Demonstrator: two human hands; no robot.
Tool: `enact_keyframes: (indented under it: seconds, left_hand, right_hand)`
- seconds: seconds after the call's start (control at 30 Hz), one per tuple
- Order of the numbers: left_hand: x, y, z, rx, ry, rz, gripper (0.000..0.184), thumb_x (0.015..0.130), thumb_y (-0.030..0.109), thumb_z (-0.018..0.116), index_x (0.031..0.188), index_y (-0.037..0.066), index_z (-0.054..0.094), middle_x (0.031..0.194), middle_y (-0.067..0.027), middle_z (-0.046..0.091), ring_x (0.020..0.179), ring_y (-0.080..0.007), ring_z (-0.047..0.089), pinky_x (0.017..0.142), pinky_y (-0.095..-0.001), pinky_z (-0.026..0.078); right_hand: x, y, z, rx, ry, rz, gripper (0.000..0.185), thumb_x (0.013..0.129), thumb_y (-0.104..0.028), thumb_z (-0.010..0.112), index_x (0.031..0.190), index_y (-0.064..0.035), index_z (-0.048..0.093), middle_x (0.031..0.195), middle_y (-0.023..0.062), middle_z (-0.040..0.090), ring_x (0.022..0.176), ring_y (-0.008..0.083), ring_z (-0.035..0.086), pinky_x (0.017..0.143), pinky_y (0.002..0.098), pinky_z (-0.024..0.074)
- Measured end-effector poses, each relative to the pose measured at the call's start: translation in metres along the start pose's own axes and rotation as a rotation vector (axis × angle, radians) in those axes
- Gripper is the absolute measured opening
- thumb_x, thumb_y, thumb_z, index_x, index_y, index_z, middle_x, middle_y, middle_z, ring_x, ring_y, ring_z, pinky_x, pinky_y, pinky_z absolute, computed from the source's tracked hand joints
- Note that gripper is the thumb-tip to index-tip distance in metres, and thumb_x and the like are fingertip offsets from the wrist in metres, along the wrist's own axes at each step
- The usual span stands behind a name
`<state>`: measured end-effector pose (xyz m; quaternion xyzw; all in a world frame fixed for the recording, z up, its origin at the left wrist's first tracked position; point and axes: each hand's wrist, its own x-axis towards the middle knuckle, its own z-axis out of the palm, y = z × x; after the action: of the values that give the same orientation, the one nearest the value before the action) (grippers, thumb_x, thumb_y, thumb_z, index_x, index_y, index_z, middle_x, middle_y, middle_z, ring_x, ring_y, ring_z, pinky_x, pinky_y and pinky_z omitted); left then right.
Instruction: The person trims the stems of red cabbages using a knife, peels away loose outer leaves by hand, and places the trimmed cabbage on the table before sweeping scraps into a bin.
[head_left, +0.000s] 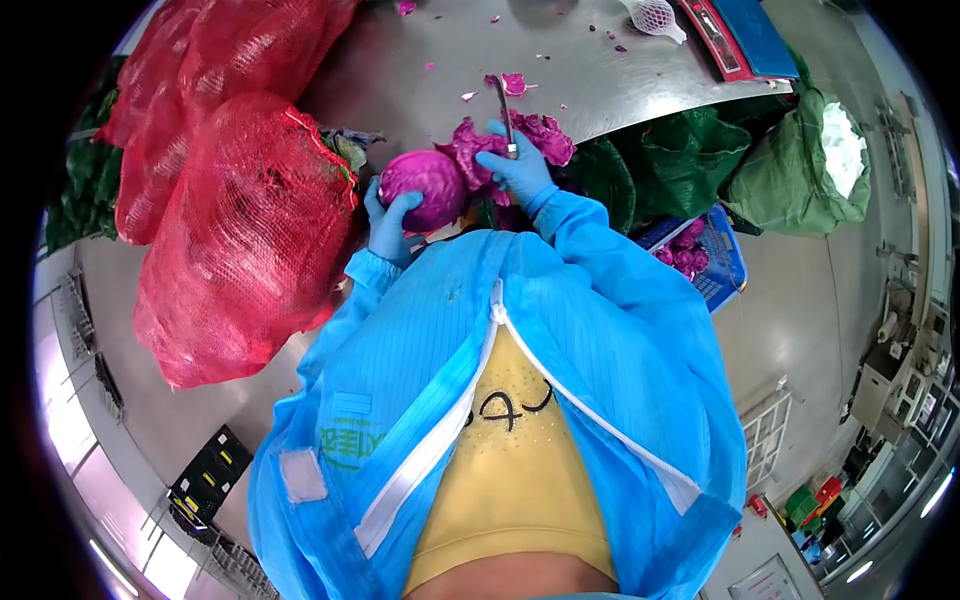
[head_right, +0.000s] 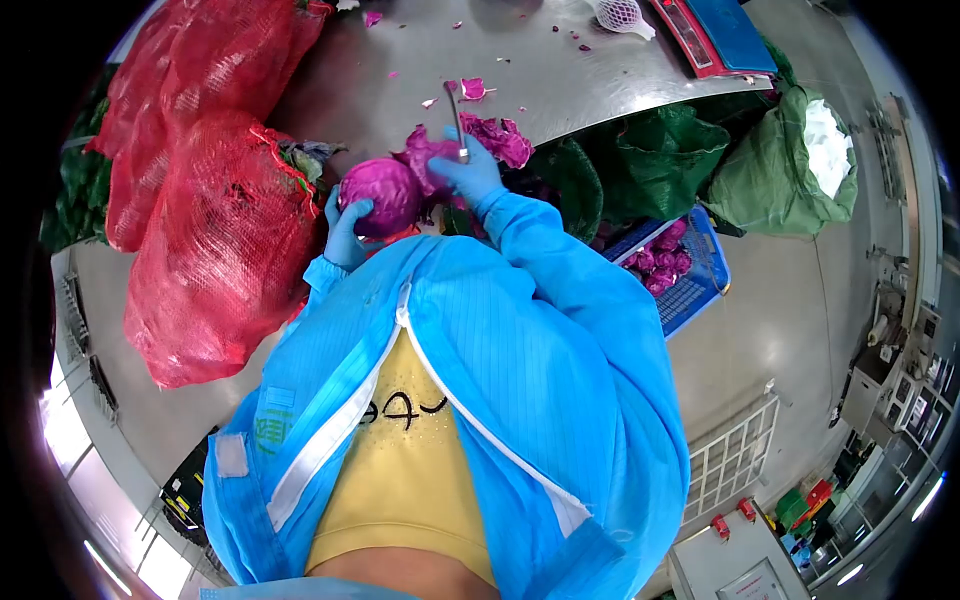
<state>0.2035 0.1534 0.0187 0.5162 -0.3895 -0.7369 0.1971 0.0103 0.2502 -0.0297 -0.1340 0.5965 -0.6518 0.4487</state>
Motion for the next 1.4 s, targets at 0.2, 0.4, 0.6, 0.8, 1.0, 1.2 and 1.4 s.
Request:
enact_keyframes:
  seconds: [0.2,0.4,0.6,0.8,1.0,1.2,1.4]
  left_hand:
    - [0.005,0.002,0.006,-0.162,0.327,-0.216,0.115,0.060,0.036,0.086,0.144,0.019,0.009,0.141,-0.0166,0.030,0.122,-0.0385,0.044,0.089,-0.0640,0.043]
    - [0.034,-0.023,-0.026,-0.278,-0.061,-0.389,0.103,0.067,0.044,0.078,0.143,0.014,0.017,0.138,-0.0178,0.037,0.120,-0.0398,0.046,0.094,-0.0643,0.039]
    - [0.022,-0.001,0.014,-0.466,-0.457,-0.544,0.073,0.076,0.057,0.059,0.137,0.022,0.040,0.137,-0.0127,0.044,0.122,-0.0362,0.046,0.099,-0.0629,0.035]
    - [0.037,0.015,0.043,-0.490,-0.494,-0.673,0.066,0.078,0.055,0.054,0.135,0.024,0.042,0.140,-0.0087,0.042,0.128,-0.0340,0.039,0.101,-0.0648,0.031]
    - [0.046,0.005,0.049,-0.327,-0.543,-0.489,0.068,0.080,0.055,0.052,0.136,0.020,0.040,0.139,-0.0098,0.042,0.127,-0.0318,0.042,0.104,-0.0598,0.032]
    - [0.039,0.012,0.054,-0.394,-0.524,-0.565,0.070,0.082,0.057,0.044,0.139,0.018,0.036,0.139,-0.0123,0.041,0.126,-0.0321,0.043,0.103,-0.0589,0.035]
    - [0.027,0.020,0.057,-0.421,-0.435,-0.622,0.070,0.081,0.059,0.043,0.139,0.019,0.037,0.141,-0.0130,0.040,0.129,-0.0359,0.039,0.102,-0.0620,0.033]
  right_hand:
    - [0.011,0.008,0.017,-0.197,0.017,-0.437,0.049,0.072,-0.010,0.076,0.117,-0.0068,0.058,0.089,0.0027,0.064,0.073,0.0097,0.057,0.067,0.0250,0.0485]
    - [0.021,0.019,-0.022,-0.448,0.262,-0.255,0.047,0.067,-0.020,0.079,0.109,-0.0087,0.062,0.092,0.0087,0.066,0.079,0.0183,0.061,0.076,0.0317,0.0496]
    - [0.031,0.026,-0.108,-0.594,0.502,-0.261,0.051,0.066,-0.027,0.080,0.110,-0.0104,0.061,0.100,0.0146,0.067,0.090,0.0289,0.065,0.081,0.0369,0.0509]
    - [-0.020,-0.051,-0.080,-1.204,0.559,-0.312,0.072,0.073,-0.048,0.072,0.134,-0.0195,0.047,0.119,0.0187,0.050,0.100,0.0323,0.059,0.081,0.0385,0.0503]
    - [-0.037,-0.043,-0.016,-0.895,0.206,-0.459,0.076,0.071,-0.054,0.072,0.130,-0.0115,0.050,0.120,0.0163,0.051,0.106,0.0313,0.056,0.090,0.0367,0.0463]
    - [-0.013,-0.035,-0.022,-1.130,0.122,-0.692,0.036,0.082,-0.032,0.063,0.113,-0.0137,0.061,0.097,0.0093,0.064,0.092,0.0266,0.062,0.074,0.0385,0.0518]
    - [0.005,-0.032,-0.029,-1.202,0.106,-0.653,0.026,0.081,-0.026,0.066,0.103,-0.0134,0.065,0.085,0.0062,0.064,0.077,0.0235,0.064,0.063,0.0346,0.0509]
